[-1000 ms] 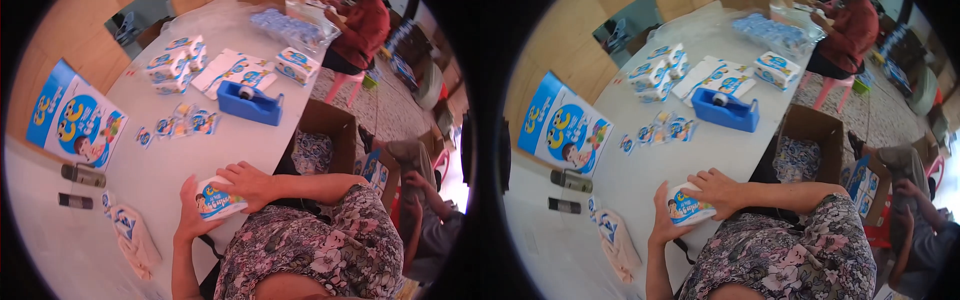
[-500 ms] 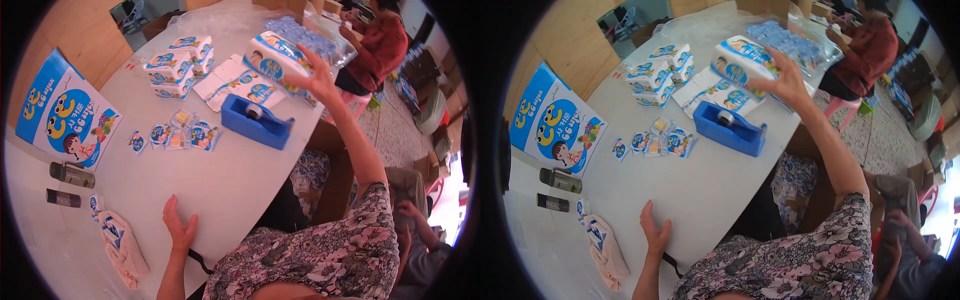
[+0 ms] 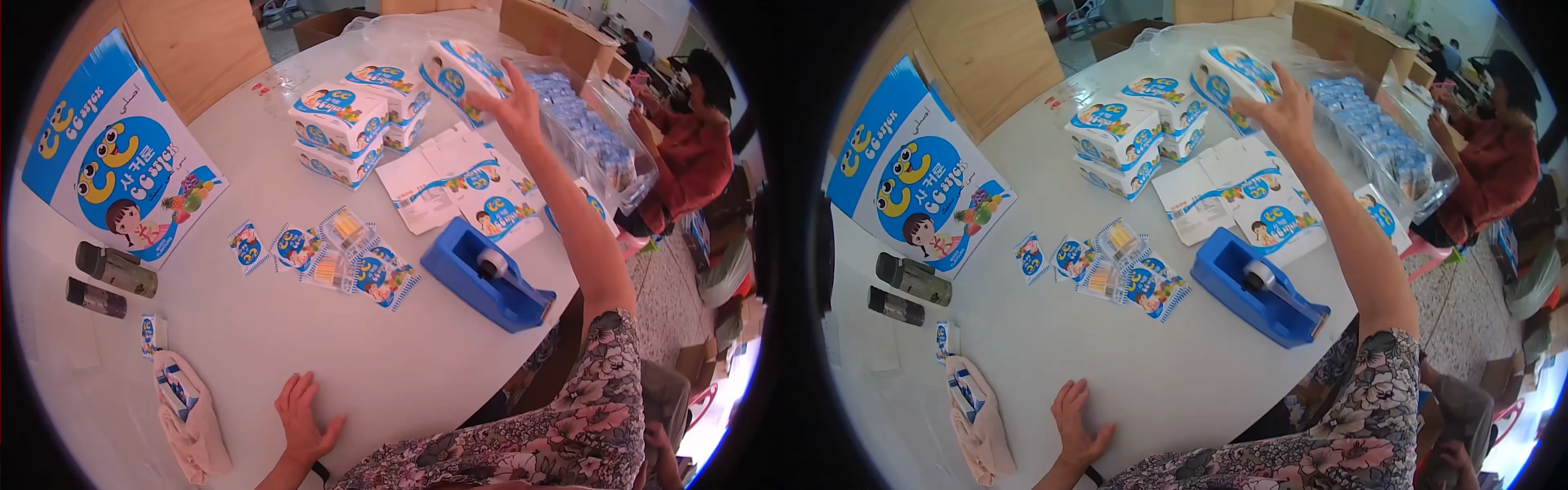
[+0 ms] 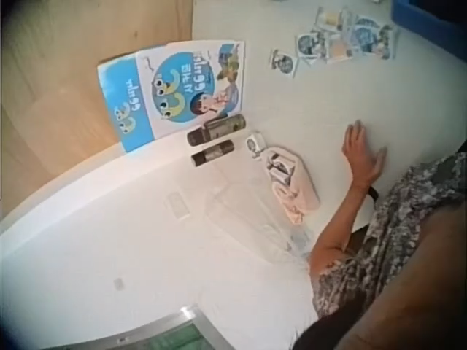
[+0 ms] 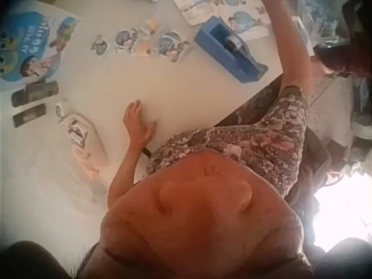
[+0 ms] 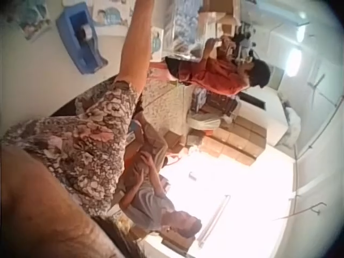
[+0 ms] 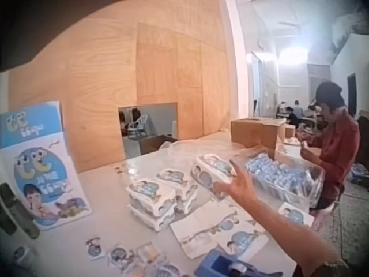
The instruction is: Packing individual product sachets into retail boxes and then into a large cardboard shipping carton.
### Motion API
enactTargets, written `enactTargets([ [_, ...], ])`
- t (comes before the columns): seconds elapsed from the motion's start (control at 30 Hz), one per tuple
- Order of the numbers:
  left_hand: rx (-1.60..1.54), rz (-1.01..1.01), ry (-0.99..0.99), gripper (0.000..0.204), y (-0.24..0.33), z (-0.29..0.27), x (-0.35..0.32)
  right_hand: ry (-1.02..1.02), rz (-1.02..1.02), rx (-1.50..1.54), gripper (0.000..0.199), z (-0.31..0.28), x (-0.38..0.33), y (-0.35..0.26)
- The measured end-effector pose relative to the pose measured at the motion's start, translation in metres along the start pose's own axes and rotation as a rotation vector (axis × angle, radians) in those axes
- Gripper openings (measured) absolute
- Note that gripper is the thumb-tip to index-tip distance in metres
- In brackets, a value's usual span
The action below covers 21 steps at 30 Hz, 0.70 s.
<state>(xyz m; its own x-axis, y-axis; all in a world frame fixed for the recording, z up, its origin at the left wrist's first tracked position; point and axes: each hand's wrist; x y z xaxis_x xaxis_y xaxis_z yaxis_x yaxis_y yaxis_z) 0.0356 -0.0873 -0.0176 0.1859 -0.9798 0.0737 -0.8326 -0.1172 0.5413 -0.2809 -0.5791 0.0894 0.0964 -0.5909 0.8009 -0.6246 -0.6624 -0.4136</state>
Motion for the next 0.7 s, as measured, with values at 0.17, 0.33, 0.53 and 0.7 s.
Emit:
enactTargets([
  [0.17, 0.004, 0.007, -0.02, 0.07, -0.002, -0.001, -0.002, -0.01, -0.181, 0.037, 0.098, 0.055, 0.06, -0.069],
  [0.33, 0.002, -0.02, -0.04, 0.066, 0.0, -0.001, -0.009, -0.309, -0.063, 0.071, 0.1, 0.105, 0.055, -0.136],
  [0.53, 0.012, 0.007, -0.061, 0.064, -0.002, 0.002, -0.003, -0.395, -0.191, -0.262, 0.088, 0.101, 0.026, -0.142],
  [0.7, 0.003, 0.035, -0.015, 0.063, -0.005, 0.002, -0.001, -0.737, -0.217, -0.092, 0.068, 0.014, -0.011, -0.107],
])
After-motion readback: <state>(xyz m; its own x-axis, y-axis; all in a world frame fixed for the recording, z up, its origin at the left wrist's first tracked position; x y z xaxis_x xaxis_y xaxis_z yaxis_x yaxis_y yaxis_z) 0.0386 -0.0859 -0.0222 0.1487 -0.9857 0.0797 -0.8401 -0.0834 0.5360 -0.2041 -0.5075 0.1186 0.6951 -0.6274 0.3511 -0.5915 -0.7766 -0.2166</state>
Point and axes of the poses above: each hand's wrist, its own x-axis towards the middle knuckle, its own z-axis out of the palm, y = z × x, and after that the axes turned 11 degrees about -z, right-handed
